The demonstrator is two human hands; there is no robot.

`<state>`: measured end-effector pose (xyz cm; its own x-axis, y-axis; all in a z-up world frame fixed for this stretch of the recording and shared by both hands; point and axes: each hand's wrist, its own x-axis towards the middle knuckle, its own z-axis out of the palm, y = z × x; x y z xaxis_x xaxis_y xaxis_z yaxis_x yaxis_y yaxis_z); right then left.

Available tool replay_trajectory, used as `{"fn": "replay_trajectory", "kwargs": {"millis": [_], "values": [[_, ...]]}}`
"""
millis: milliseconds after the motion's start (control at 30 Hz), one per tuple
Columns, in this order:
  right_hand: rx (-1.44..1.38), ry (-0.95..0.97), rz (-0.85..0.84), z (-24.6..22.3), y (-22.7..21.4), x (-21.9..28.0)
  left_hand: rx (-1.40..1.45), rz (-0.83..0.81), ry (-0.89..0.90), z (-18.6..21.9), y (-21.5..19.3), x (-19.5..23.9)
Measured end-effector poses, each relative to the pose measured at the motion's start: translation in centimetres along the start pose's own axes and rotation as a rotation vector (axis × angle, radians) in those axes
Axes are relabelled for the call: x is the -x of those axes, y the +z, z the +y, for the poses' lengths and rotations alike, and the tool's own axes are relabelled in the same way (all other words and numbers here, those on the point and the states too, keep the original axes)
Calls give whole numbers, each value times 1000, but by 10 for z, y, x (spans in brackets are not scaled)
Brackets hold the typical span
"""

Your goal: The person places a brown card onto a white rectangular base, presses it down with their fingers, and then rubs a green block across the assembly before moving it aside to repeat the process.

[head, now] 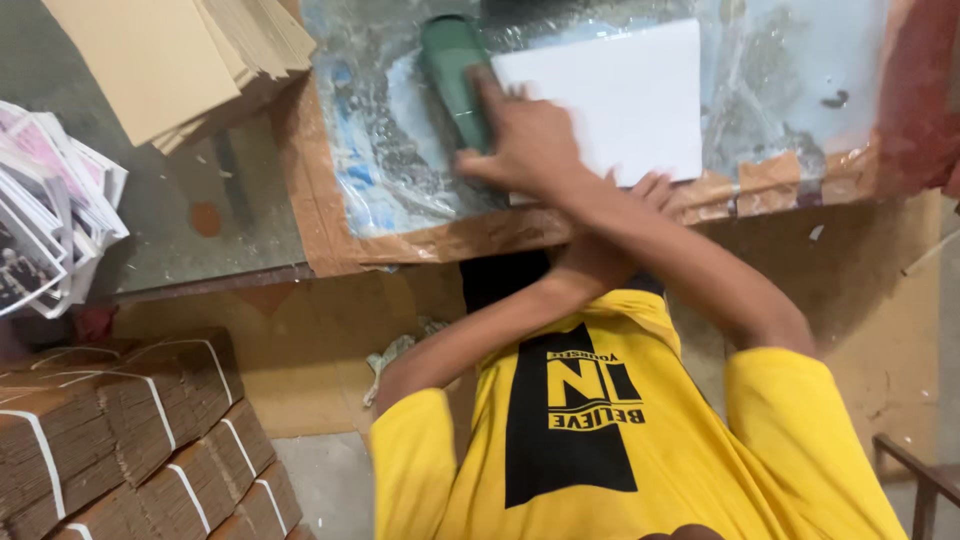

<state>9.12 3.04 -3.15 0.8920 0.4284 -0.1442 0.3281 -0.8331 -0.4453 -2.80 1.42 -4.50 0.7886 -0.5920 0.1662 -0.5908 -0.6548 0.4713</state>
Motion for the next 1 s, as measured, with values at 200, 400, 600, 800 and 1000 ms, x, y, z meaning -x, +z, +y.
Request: {"fn": "replay_trajectory", "kwargs": {"millis": [200, 400, 600, 800, 1000], "values": [[138, 244, 371, 174, -131, 111, -440, 407, -459, -183, -192, 115], [510, 158, 447, 169, -142, 151, -583, 14, -817, -224, -299, 73], [-237, 61, 462, 100, -117, 151, -666, 243, -537, -140, -271, 67], [-1675, 283, 318, 97, -96, 144, -402, 235, 159, -99, -126, 17], [-881, 618, 214, 96, -81, 128, -94, 104, -37, -94, -72, 30]]}}
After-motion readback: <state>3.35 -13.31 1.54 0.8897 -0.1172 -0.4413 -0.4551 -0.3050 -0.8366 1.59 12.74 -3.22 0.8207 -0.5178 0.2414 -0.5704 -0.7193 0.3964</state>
